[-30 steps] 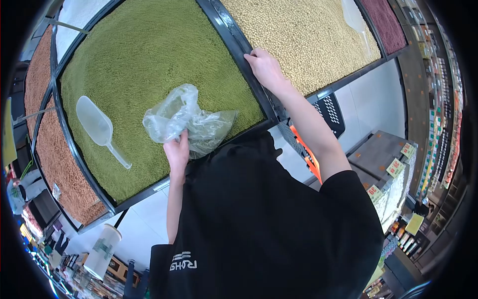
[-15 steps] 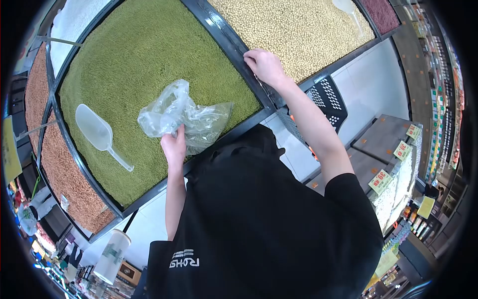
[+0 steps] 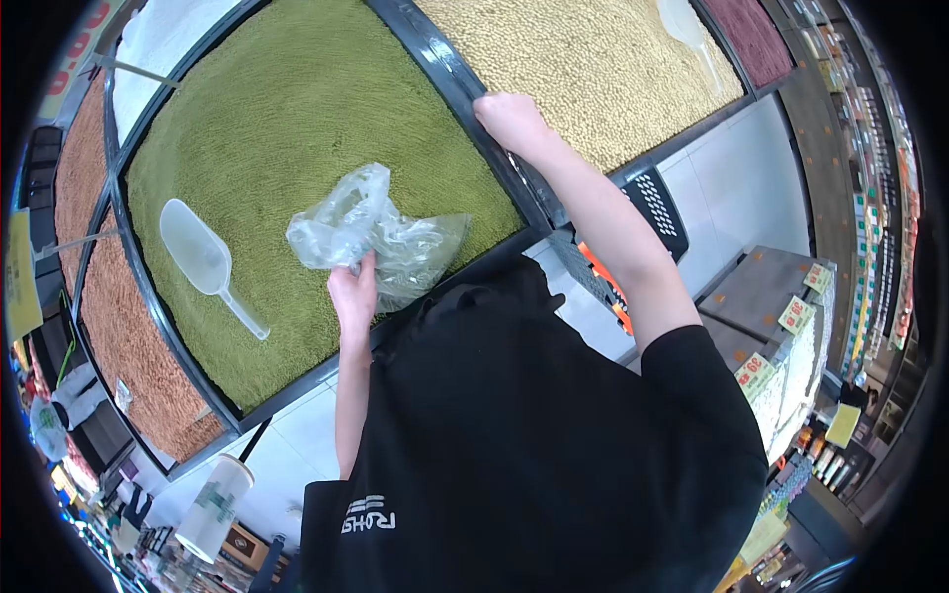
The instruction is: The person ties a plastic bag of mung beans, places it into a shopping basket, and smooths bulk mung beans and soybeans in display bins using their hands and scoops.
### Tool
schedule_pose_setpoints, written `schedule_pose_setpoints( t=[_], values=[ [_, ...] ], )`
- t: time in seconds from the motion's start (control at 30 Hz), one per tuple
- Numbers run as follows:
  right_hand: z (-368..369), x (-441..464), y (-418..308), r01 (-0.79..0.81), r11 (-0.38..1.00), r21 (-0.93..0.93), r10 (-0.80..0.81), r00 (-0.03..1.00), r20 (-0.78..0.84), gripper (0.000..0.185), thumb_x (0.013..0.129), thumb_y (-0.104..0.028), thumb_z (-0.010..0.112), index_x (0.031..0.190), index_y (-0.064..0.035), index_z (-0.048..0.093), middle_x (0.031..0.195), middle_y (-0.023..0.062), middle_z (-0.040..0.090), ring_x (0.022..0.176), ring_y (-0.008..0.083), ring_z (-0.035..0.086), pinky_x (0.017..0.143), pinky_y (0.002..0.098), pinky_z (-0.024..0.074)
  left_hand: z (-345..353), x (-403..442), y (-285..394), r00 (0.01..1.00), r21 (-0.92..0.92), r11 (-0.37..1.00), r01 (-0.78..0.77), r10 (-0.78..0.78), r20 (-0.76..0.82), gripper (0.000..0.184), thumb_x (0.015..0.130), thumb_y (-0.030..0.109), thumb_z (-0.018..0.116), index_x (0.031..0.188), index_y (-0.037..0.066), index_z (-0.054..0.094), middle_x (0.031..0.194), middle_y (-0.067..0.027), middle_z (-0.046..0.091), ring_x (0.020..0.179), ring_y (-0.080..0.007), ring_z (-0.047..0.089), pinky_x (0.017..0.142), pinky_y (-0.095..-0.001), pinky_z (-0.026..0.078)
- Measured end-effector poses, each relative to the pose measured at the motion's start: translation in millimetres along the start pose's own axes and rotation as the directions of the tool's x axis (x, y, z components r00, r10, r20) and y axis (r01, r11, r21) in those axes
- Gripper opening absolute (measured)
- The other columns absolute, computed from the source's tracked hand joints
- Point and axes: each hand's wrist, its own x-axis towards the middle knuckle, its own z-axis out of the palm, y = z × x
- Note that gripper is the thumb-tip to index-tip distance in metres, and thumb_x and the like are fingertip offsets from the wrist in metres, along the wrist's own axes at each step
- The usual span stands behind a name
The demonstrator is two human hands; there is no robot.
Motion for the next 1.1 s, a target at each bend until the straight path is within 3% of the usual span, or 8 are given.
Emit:
schedule_pose_setpoints(
  t=[0.2, 0.27, 0.33, 0.4, 0.47, 0.6, 0.93, 1.1],
  values=[
    [-3, -5, 4, -0.057, 0.998, -0.026, 0.059, 0.996, 0.067, 0.015, 0.08, -0.011, 0.055, 0.077, -0.0024, 0.068, 0.077, 0.018, 0.068, 0.076, 0.033, 0.069, 0.066, 0.0437, 0.0552, 2, 2, -7, 0.999, -0.058, 0.998, -0.006, 0.008, 0.031, 0.03, 0.088, 0.019, 0.066, 0.105, -0.006, 0.065, 0.097, -0.0214, 0.07, 0.091, -0.0262, 0.068, 0.082, -0.0372, 0.049],
    [-19, -38, 3, -0.166, 0.937, 0.306, 0.176, 0.984, -0.005, 0.015, 0.081, -0.014, 0.057, 0.082, -0.0041, 0.069, 0.078, 0.0169, 0.068, 0.075, 0.0323, 0.068, 0.068, 0.0423, 0.0538, 1, 2, -9, 1.0, -0.039, 0.999, -0.012, 0.013, 0.023, 0.03, 0.088, 0.019, 0.066, 0.105, -0.006, 0.066, 0.097, -0.0216, 0.07, 0.091, -0.0265, 0.068, 0.082, -0.0372, 0.049],
    [-26, -85, 2, -0.296, 0.821, 0.488, 0.29, 0.953, 0.091, 0.023, 0.085, -0.024, 0.062, 0.093, -0.0044, 0.071, 0.078, 0.0145, 0.068, 0.07, 0.0246, 0.067, 0.068, 0.036, 0.0525, 2, 1, -10, 1.0, -0.046, 0.999, -0.006, 0.007, 0.021, 0.03, 0.088, 0.019, 0.066, 0.105, -0.006, 0.066, 0.097, -0.0213, 0.07, 0.091, -0.0263, 0.068, 0.082, -0.0371, 0.049],
    [-28, -134, -5, -0.358, 0.738, 0.572, 0.384, 0.92, 0.081, 0.018, 0.082, -0.019, 0.064, 0.089, -0.0048, 0.07, 0.076, 0.0158, 0.067, 0.071, 0.029, 0.067, 0.068, 0.0384, 0.0523, 2, 2, -9, 1.0, -0.049, 0.999, -0.007, 0.008, 0.029, 0.03, 0.088, 0.018, 0.066, 0.105, -0.006, 0.066, 0.097, -0.0209, 0.07, 0.092, -0.0261, 0.068, 0.082, -0.037, 0.049],
    [-23, -176, -14, -0.457, 0.658, 0.598, 0.506, 0.857, 0.098, 0.015, 0.082, -0.016, 0.065, 0.088, -0.0033, 0.07, 0.077, 0.0144, 0.067, 0.071, 0.0259, 0.067, 0.067, 0.0359, 0.0523, 3, 2, -9, 1.0, -0.04, 0.999, 0.004, -0.003, 0.022, 0.029, 0.088, 0.018, 0.066, 0.105, -0.006, 0.066, 0.097, -0.0201, 0.07, 0.092, -0.026, 0.068, 0.083, -0.0367, 0.049],
    [-7, -218, -29, -0.467, 0.678, 0.567, 0.54, 0.841, 0.046, 0.012, 0.081, -0.012, 0.067, 0.088, -0.0019, 0.07, 0.078, 0.0124, 0.066, 0.07, 0.0244, 0.066, 0.066, 0.0342, 0.0521, 4, 3, -15, 0.999, -0.069, 0.997, -0.016, 0.018, 0.027, 0.029, 0.088, 0.018, 0.066, 0.106, -0.006, 0.066, 0.098, -0.0197, 0.07, 0.093, -0.0258, 0.067, 0.084, -0.0364, 0.049],
    [6, -222, -32, -0.451, 0.679, 0.579, 0.586, 0.809, -0.057, 0.014, 0.081, -0.008, 0.069, 0.092, 0.0005, 0.069, 0.079, 0.012, 0.064, 0.071, 0.0238, 0.066, 0.066, 0.0343, 0.0527, 2, 2, -14, 0.998, -0.124, 0.992, -0.029, 0.035, 0.051, 0.032, 0.089, 0.019, 0.066, 0.108, -0.007, 0.065, 0.101, -0.0175, 0.07, 0.095, -0.0207, 0.066, 0.086, -0.0348, 0.048],
    [9, -226, -31, -0.463, 0.586, 0.665, 0.66, 0.749, -0.06, 0.016, 0.085, -0.008, 0.067, 0.097, 0.0017, 0.069, 0.085, 0.0116, 0.068, 0.072, 0.0186, 0.066, 0.067, 0.0304, 0.0534, 1, 2, -22, 0.998, -0.132, 0.991, 0.017, -0.009, 0.068, 0.031, 0.089, 0.019, 0.067, 0.108, -0.005, 0.065, 0.1, -0.0169, 0.071, 0.094, -0.0201, 0.066, 0.086, -0.0343, 0.048]
  ],
)
